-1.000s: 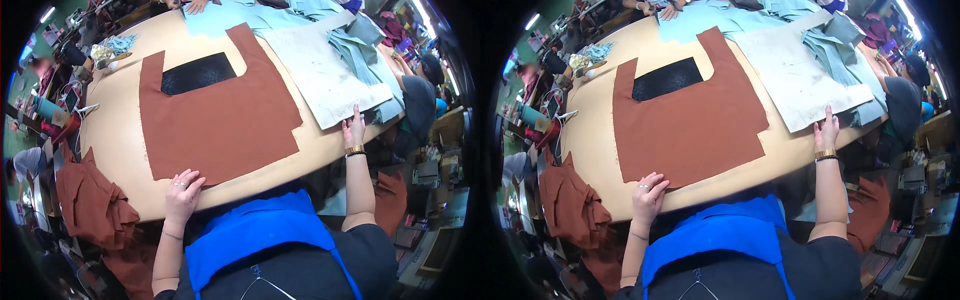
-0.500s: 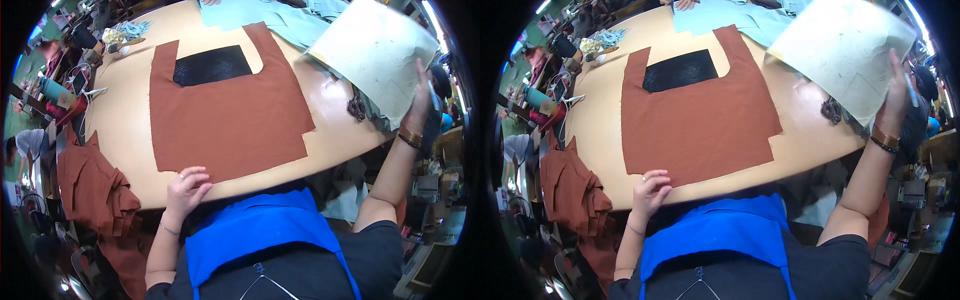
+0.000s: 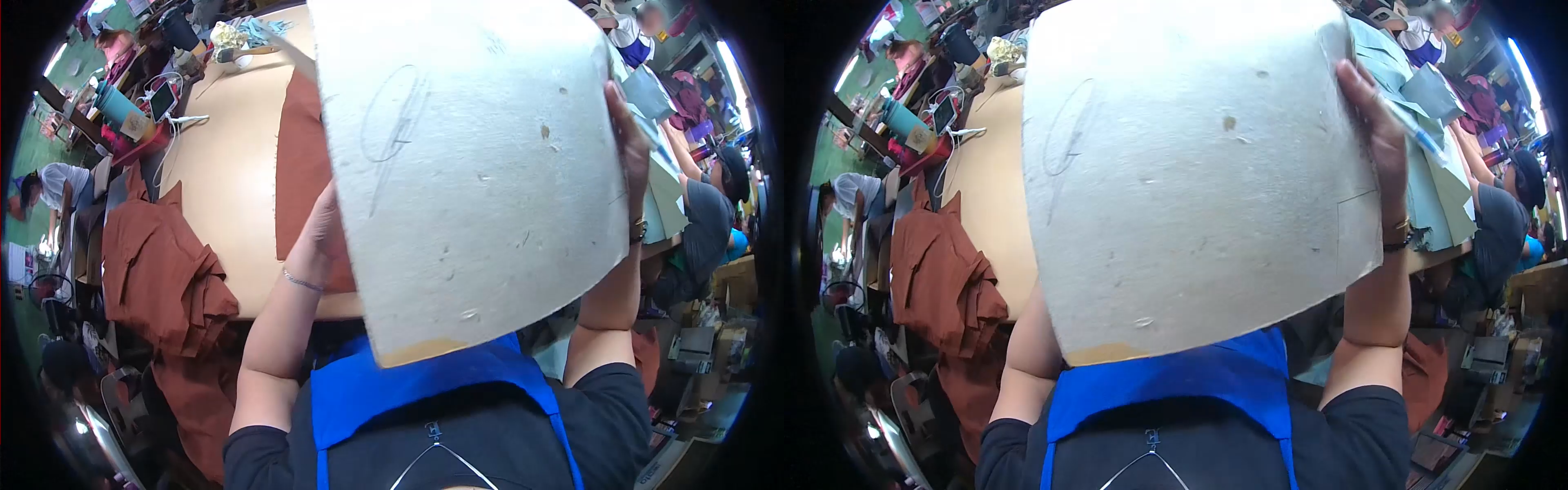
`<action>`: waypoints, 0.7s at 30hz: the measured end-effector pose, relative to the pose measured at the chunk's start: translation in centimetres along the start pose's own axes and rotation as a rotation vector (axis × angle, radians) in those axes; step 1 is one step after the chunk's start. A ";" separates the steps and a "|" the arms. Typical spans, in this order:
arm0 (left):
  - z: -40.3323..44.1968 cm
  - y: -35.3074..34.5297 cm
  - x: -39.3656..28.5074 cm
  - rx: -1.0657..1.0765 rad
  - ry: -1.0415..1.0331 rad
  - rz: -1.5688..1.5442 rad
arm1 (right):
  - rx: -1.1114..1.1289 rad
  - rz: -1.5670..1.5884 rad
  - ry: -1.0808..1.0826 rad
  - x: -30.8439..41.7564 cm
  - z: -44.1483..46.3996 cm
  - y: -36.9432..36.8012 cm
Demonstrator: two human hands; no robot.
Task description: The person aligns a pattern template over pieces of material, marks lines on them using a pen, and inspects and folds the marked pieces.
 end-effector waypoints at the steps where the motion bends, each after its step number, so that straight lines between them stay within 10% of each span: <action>1: -0.8 0.9 -0.4 -0.032 -0.057 0.039 | 0.062 0.073 -0.048 -0.8 -0.1 0.6; 7: -5.2 9.5 -3.2 -0.417 -0.410 0.467 | -0.021 -0.118 -0.241 -7.7 -3.0 7.9; 21: -6.0 12.6 -4.7 -0.553 -0.139 1.081 | -0.167 -0.795 -0.505 -17.2 -7.7 11.0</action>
Point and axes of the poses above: each hand's wrist, its own z-axis towards the middle knuckle, its own y-axis out of the back of the hand, x = y × z, the point moved 3 cm from there along z, towards the middle knuckle, and after that the axes turned 9 degrees about x, right-handed, at the moved point
